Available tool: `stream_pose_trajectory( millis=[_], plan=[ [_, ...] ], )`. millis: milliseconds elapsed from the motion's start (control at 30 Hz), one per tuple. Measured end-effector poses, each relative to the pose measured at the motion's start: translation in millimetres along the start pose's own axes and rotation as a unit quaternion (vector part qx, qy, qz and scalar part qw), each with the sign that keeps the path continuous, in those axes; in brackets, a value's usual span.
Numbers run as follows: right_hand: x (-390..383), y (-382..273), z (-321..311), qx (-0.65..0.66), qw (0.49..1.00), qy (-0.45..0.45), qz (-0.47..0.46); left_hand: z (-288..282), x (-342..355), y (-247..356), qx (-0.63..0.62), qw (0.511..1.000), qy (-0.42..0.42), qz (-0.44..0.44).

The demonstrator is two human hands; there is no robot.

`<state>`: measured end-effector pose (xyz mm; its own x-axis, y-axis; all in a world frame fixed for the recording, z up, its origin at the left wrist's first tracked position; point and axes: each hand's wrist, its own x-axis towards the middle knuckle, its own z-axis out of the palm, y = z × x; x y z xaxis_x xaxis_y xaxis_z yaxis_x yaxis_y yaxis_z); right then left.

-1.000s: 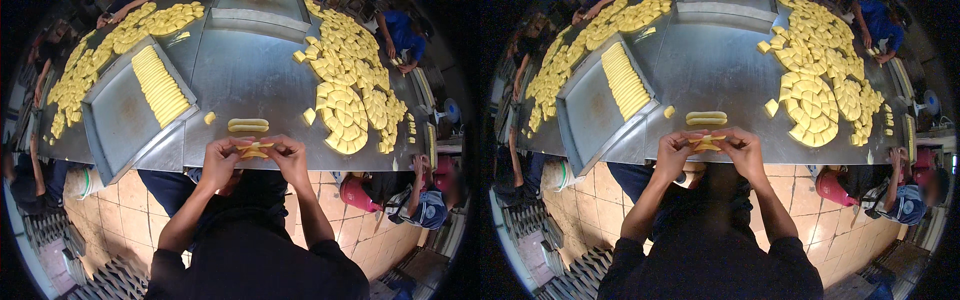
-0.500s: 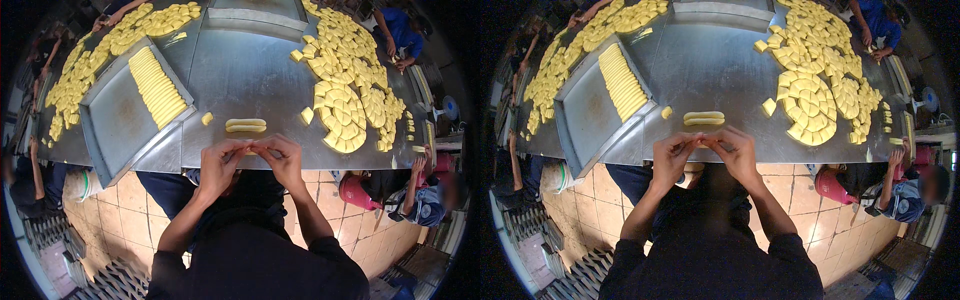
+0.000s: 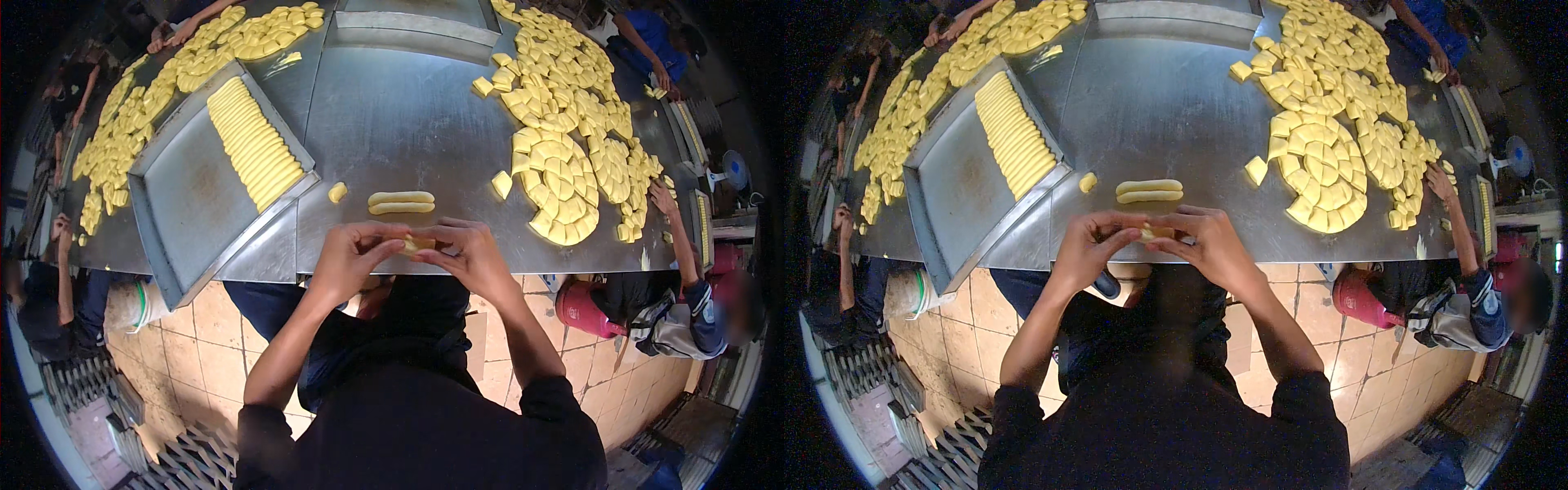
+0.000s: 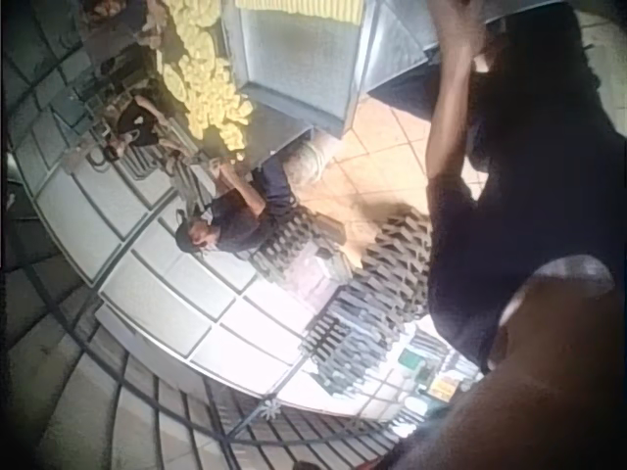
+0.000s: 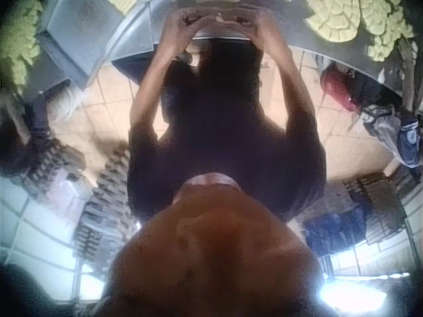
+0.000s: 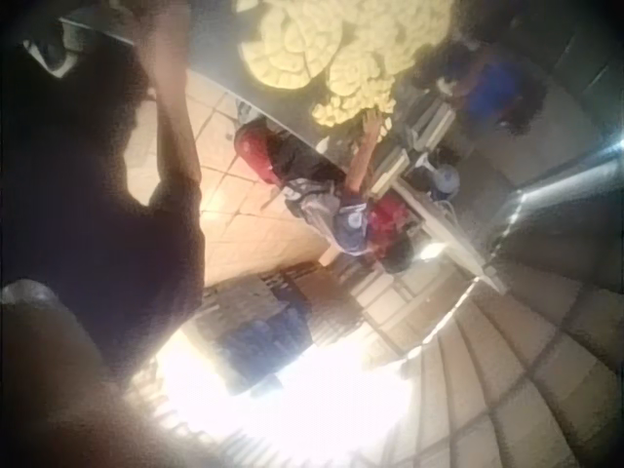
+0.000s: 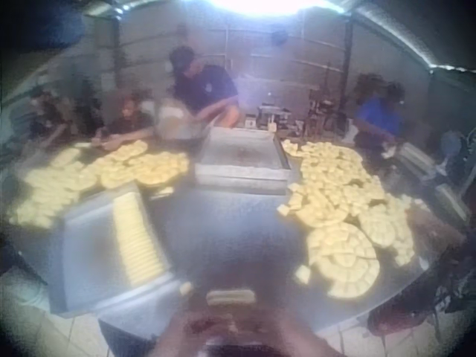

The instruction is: The person shapes portions of dough into long rolls by hand and arranges them in rows on a metal baking tray.

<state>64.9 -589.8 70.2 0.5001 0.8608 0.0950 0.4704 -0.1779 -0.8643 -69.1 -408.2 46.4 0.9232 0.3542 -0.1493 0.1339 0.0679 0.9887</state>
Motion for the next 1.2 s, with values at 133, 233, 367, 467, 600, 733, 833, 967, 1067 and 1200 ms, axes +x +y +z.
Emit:
stream_pose_trajectory(
  millis=[133,233,367,467,600,733,833,967,1067,1200],
  plan=[
    [4,25,8,-0.099,0.994,-0.030,-0.020,0,4,-5,0.265,0.963,-0.030,0.049],
    [5,60,17,-0.119,0.987,-0.081,-0.069,-3,11,-37,0.325,0.940,-0.075,0.075],
    [2,68,18,-0.070,0.993,-0.025,-0.090,-5,11,-53,0.290,0.939,-0.012,0.185],
    [5,74,10,-0.050,0.995,-0.051,-0.074,-9,16,-40,0.241,0.962,-0.022,0.127],
    [8,69,15,-0.124,0.990,-0.061,-0.021,-8,23,-28,0.312,0.945,-0.051,0.084],
    [7,63,18,-0.269,0.954,0.066,-0.117,-6,26,-30,0.446,0.883,-0.008,0.145],
    [5,74,7,-0.308,0.940,0.132,-0.072,-16,31,-35,0.464,0.867,0.020,0.181],
    [-11,85,4,-0.200,0.979,0.023,-0.026,-16,22,-46,0.398,0.895,0.019,0.203],
    [-21,79,-3,-0.113,0.993,0.003,-0.030,-18,16,-48,0.290,0.952,0.024,0.090],
    [-18,72,7,-0.048,0.999,0.024,0.012,-12,21,-30,0.183,0.982,-0.020,0.052]
  ],
)
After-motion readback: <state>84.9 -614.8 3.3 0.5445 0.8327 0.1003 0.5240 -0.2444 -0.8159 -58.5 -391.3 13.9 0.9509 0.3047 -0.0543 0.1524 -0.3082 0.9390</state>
